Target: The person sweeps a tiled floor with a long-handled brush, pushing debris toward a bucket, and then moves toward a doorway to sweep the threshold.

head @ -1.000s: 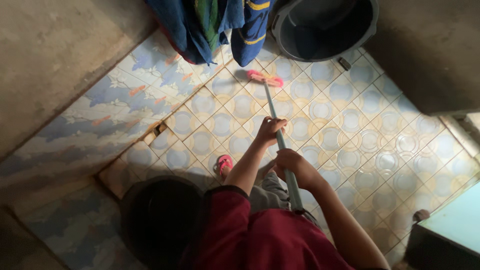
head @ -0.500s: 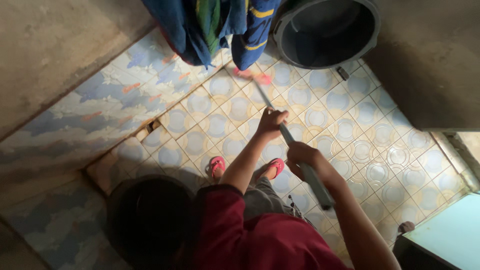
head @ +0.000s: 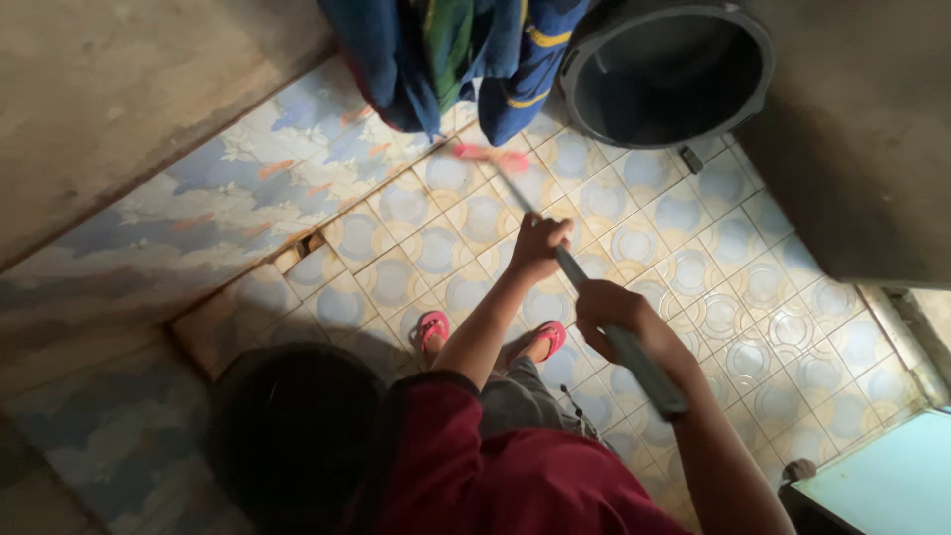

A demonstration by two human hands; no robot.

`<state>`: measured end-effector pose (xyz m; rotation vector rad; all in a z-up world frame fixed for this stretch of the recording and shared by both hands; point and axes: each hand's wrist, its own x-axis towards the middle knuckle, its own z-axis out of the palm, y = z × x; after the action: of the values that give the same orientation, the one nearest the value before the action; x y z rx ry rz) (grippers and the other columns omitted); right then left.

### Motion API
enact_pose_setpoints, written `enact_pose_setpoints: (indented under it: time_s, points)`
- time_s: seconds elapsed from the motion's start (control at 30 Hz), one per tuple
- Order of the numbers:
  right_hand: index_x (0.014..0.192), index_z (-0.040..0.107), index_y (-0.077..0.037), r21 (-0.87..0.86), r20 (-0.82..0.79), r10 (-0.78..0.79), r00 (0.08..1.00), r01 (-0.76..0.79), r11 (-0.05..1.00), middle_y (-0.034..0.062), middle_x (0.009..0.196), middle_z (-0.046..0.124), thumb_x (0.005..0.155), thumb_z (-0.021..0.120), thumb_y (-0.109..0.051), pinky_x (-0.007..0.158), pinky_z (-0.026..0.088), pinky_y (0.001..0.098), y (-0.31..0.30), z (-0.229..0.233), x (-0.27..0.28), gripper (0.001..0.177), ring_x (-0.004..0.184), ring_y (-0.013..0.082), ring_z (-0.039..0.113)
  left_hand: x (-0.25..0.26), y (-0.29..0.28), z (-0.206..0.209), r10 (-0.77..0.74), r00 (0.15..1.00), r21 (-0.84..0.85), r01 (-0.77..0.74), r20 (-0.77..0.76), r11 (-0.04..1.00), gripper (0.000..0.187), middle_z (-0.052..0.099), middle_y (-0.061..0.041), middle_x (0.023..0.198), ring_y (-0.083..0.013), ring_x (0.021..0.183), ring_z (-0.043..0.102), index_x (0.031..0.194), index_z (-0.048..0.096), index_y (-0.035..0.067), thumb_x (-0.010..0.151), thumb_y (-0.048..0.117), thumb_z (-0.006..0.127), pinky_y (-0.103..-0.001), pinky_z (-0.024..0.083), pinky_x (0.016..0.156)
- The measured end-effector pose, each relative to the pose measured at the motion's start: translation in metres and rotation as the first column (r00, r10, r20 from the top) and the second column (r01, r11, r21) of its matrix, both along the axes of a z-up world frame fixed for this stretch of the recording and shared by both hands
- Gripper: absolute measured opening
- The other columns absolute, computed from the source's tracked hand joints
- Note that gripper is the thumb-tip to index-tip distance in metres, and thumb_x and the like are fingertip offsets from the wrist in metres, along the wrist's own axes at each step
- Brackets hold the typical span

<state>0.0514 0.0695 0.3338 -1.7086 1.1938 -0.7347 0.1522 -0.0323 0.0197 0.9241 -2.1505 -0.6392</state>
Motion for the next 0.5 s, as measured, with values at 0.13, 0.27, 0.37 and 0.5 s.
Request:
enact_pose_setpoints:
  time_s: [0.13,0.27,0.37,0.5]
  points:
    - [0.076,0.057,-0.004,-0.185,-0.108,0.121,0.987,-0.14,0.973,0.0115,0.079,0.056,0.073,0.072,-0.006,0.07,0.046,0.0425,-0.021,-0.041,0.033,0.015,0.079,0.0333,0.056,0.023,-0.014,-0.008,0.012,0.999,0.151,-0.005,-0.045,0.989,0.023,0.068,0.0,0.081,-0.0216,0.084,0.069,0.109,0.062,0.013,0.087,0.008,0.064,-0.048,0.042,0.094]
    - [0.079,0.059,-0.004,-0.135,-0.07,0.134,0.988,-0.143,0.981,0.0116,0.081,0.058,0.078,0.072,-0.006,0.07,0.047,0.0424,-0.024,-0.052,0.054,0.014,0.079,0.0328,0.056,0.058,-0.009,-0.012,0.071,0.997,0.192,-0.071,0.008,0.979,0.022,0.068,-0.001,0.08,-0.0217,0.083,0.069,0.107,0.063,0.013,0.086,0.006,0.066,-0.047,0.043,0.09]
    - [0.073,0.056,-0.005,-0.049,0.004,0.199,0.98,-0.198,0.979,0.0092,0.078,0.058,0.076,0.071,-0.006,0.068,0.047,0.0397,-0.022,-0.044,0.071,0.016,0.075,0.0289,0.057,0.093,0.013,-0.008,0.18,0.982,0.136,-0.171,-0.051,0.976,0.026,0.068,-0.001,0.08,-0.0224,0.082,0.068,0.11,0.063,0.011,0.085,0.003,0.067,-0.045,0.044,0.087]
    - [0.069,0.053,-0.005,-0.026,0.085,0.27,0.959,-0.269,0.963,0.008,0.072,0.054,0.073,0.069,-0.005,0.069,0.046,0.0379,-0.019,-0.019,0.093,0.017,0.073,0.0275,0.052,0.131,0.027,0.007,0.288,0.957,0.023,-0.288,-0.037,0.957,0.023,0.069,-0.003,0.083,-0.0222,0.083,0.068,0.107,0.063,0.011,0.086,0.0,0.067,-0.043,0.045,0.086]
